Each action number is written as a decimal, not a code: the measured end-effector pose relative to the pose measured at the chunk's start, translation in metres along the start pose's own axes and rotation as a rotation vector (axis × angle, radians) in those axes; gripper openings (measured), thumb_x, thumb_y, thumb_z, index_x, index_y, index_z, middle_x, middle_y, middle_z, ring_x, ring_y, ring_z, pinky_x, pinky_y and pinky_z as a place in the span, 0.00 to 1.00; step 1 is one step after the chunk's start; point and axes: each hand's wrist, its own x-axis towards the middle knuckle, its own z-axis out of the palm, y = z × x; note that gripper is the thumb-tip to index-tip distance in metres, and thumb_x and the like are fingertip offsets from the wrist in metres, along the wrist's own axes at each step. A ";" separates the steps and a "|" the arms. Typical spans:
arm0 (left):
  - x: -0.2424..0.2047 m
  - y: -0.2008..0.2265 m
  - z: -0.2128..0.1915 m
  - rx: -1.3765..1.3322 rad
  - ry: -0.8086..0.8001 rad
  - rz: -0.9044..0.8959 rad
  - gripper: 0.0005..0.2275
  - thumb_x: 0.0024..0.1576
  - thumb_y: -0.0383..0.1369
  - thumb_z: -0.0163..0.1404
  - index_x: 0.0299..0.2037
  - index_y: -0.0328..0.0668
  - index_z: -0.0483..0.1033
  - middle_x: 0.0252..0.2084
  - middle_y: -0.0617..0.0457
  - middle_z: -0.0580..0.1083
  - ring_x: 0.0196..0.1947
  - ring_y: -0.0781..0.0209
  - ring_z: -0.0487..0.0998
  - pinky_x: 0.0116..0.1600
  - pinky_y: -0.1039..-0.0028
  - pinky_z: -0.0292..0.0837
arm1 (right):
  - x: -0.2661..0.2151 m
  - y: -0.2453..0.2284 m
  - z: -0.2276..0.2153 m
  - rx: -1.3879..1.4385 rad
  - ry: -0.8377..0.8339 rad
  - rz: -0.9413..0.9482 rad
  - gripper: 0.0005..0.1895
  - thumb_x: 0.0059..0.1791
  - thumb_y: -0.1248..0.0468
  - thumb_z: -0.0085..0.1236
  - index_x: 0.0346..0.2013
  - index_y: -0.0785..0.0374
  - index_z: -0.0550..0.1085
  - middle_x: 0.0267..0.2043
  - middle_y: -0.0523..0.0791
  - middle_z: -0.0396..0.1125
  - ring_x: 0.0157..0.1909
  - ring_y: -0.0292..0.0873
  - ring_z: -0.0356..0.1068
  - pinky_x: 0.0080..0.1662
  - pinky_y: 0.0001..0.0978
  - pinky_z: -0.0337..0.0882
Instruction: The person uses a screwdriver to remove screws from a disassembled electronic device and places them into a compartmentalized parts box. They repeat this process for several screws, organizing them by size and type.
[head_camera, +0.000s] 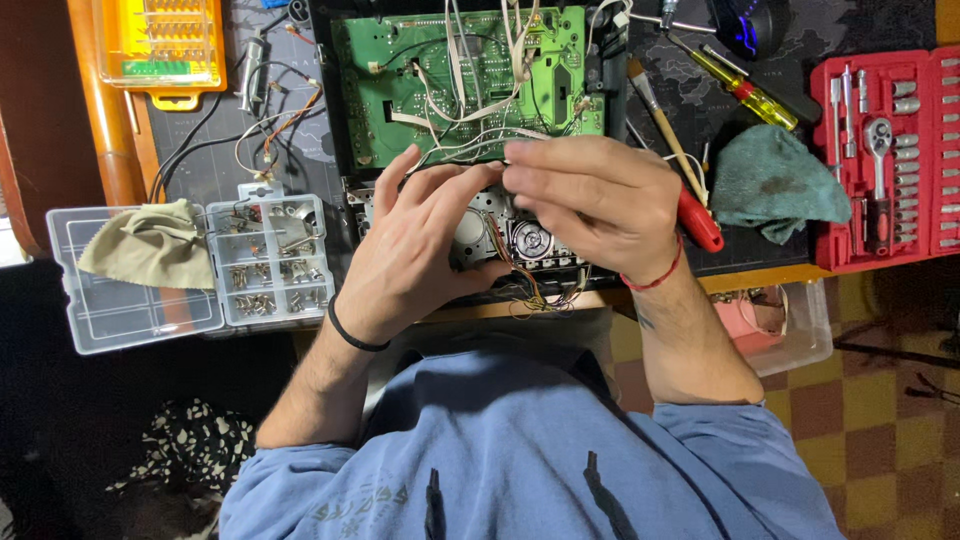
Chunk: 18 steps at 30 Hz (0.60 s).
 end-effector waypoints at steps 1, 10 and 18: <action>0.000 0.001 -0.001 -0.001 -0.001 -0.001 0.43 0.54 0.50 0.71 0.75 0.40 0.64 0.69 0.49 0.75 0.69 0.50 0.72 0.84 0.48 0.44 | 0.001 0.001 0.001 0.000 -0.001 0.001 0.09 0.60 0.76 0.67 0.55 0.71 0.81 0.59 0.60 0.76 0.57 0.58 0.84 0.59 0.43 0.85; 0.000 0.002 -0.003 -0.001 -0.003 0.003 0.42 0.55 0.49 0.71 0.75 0.42 0.63 0.70 0.53 0.75 0.69 0.52 0.72 0.84 0.48 0.44 | -0.001 0.006 -0.003 -0.021 -0.025 -0.042 0.11 0.60 0.78 0.55 0.54 0.71 0.82 0.63 0.64 0.73 0.62 0.63 0.81 0.63 0.53 0.84; 0.000 0.000 -0.001 -0.012 0.004 -0.004 0.42 0.56 0.51 0.70 0.76 0.43 0.64 0.68 0.52 0.76 0.69 0.52 0.72 0.84 0.48 0.44 | -0.002 0.009 -0.002 -0.092 0.064 -0.022 0.11 0.56 0.64 0.77 0.50 0.61 0.83 0.51 0.53 0.73 0.48 0.51 0.74 0.52 0.44 0.76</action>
